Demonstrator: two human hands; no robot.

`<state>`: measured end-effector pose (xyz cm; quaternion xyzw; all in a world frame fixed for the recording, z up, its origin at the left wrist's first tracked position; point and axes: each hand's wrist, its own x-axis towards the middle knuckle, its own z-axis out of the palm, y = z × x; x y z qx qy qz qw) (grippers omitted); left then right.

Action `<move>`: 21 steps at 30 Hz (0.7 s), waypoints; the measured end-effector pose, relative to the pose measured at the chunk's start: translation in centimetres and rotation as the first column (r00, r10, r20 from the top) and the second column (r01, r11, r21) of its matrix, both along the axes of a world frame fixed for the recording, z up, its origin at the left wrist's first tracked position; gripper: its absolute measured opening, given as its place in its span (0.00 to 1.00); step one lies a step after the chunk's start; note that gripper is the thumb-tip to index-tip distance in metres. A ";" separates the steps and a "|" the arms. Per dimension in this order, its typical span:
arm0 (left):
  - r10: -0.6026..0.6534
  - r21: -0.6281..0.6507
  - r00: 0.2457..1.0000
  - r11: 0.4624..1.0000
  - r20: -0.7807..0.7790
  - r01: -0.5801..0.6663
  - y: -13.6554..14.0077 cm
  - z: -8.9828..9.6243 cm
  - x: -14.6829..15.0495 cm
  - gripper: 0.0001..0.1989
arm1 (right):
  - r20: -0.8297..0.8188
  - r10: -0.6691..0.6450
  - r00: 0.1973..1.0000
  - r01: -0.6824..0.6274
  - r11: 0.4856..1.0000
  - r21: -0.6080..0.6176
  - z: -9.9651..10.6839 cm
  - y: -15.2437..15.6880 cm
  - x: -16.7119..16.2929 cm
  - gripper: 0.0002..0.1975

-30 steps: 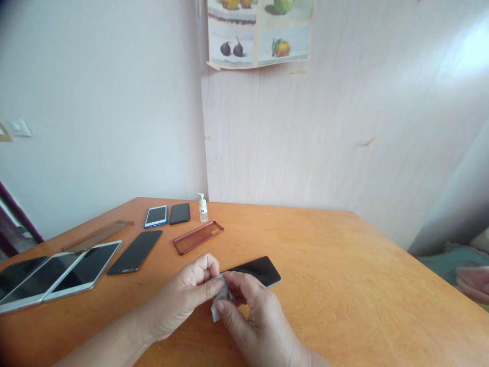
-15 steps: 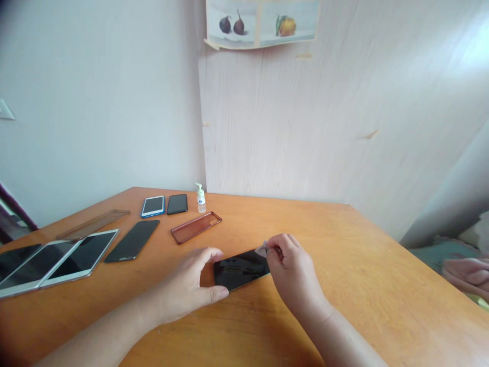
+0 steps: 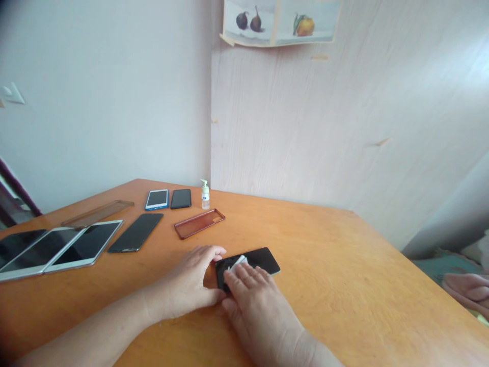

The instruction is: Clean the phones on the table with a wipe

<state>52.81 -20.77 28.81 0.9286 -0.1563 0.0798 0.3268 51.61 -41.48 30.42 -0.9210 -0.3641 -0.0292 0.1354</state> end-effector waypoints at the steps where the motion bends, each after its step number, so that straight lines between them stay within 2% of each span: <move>1: 0.003 -0.006 1.000 1.000 0.009 -0.003 0.0 0.0 0.0 0.28 | -0.036 0.043 0.998 -0.044 0.999 -0.029 0.2 0.4 -0.6 0.24; 3: 0.006 -0.012 1.000 1.000 0.015 -0.006 -0.1 -0.1 0.0 0.28 | -0.080 0.061 0.995 -0.068 0.994 -0.082 0.4 0.6 -0.9 0.26; 4: 0.005 -0.011 1.000 1.000 0.009 -0.005 -0.1 0.0 -0.1 0.29 | -0.079 0.029 0.996 -0.037 0.994 -0.106 0.4 0.3 -0.7 0.26; 8: 0.002 0.007 1.000 1.000 -0.029 -0.002 0.0 0.1 -0.1 0.34 | 0.042 -0.213 0.976 0.217 0.959 -0.182 -0.1 -1.7 1.6 0.26; 11: 0.009 0.010 1.000 1.000 -0.030 -0.008 -0.1 0.2 0.0 0.34 | 0.093 -0.283 0.955 0.296 0.937 -0.188 -0.3 -2.4 2.3 0.26; 13: 0.009 0.008 1.000 1.000 -0.026 -0.008 -0.1 0.1 0.0 0.34 | 0.061 -0.223 0.973 0.231 0.957 -0.173 0.0 -1.8 1.6 0.26; 15: 0.005 0.003 1.000 1.000 -0.018 -0.005 -0.1 0.1 0.0 0.33 | -0.016 -0.083 0.996 0.080 0.987 -0.139 0.5 -0.9 0.4 0.26; 17: 0.000 -0.001 1.000 1.000 -0.009 0.000 -0.1 0.1 0.0 0.32 | -0.090 0.062 0.994 -0.070 0.993 -0.091 0.8 -0.2 -0.3 0.26; 18: -0.002 0.000 1.000 1.000 -0.008 0.002 -0.1 0.1 0.0 0.32 | -0.104 0.094 0.990 -0.102 0.992 -0.069 0.8 -0.2 -0.2 0.26; 19: -0.004 0.003 1.000 1.000 -0.008 0.004 0.0 0.1 0.0 0.32 | -0.098 0.089 0.991 -0.095 0.994 -0.056 0.6 -0.3 0.1 0.25; 21: -0.005 0.016 1.000 1.000 -0.013 0.005 -0.1 0.2 -0.1 0.32 | -0.047 -0.019 0.999 0.016 0.999 -0.051 -0.1 -1.2 1.6 0.24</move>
